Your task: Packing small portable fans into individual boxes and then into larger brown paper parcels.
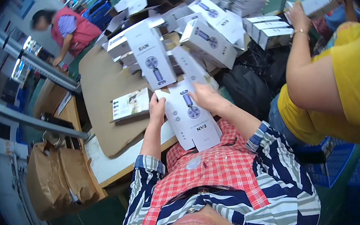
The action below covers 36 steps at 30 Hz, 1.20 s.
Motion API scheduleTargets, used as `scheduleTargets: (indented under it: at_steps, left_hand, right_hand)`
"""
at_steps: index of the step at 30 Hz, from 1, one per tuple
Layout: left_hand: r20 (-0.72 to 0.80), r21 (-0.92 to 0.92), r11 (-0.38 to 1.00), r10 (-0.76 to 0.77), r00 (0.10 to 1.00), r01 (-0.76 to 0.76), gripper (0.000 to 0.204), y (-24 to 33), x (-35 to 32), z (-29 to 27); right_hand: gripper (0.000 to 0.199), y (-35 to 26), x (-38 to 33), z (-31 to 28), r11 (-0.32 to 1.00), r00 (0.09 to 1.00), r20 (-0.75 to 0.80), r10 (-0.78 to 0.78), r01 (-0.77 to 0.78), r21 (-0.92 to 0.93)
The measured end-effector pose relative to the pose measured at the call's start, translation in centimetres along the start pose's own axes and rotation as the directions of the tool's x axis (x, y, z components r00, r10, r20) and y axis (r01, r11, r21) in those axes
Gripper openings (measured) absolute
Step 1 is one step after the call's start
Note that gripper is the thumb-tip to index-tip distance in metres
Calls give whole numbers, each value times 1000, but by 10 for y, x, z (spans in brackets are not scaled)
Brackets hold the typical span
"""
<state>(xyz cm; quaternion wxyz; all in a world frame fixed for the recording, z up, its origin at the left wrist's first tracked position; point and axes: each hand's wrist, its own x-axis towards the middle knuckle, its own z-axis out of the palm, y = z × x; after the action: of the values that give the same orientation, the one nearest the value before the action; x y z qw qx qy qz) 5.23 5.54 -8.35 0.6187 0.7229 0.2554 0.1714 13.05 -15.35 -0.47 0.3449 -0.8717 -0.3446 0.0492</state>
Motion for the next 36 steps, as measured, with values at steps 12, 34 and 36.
scheduleTargets:
  at_steps: [12, 34, 36]
  left_hand:
    - [-40, 23, 995, 102, 994, -101, 56, 5, -14, -11]
    - [313, -465, 885, 125, 942, 38, 32, 114, -91, -27]
    - [304, -406, 913, 182, 935, -46, 33, 130, -100, -20]
  right_hand:
    - [33, 14, 9, -17, 959, 990, 68, 122, -100, -264]
    - [31, -42, -52, -37, 758, 983, -97, -159, 184, 626]
    - [31, -47, -58, -35, 662, 964, -205, -168, 265, 701]
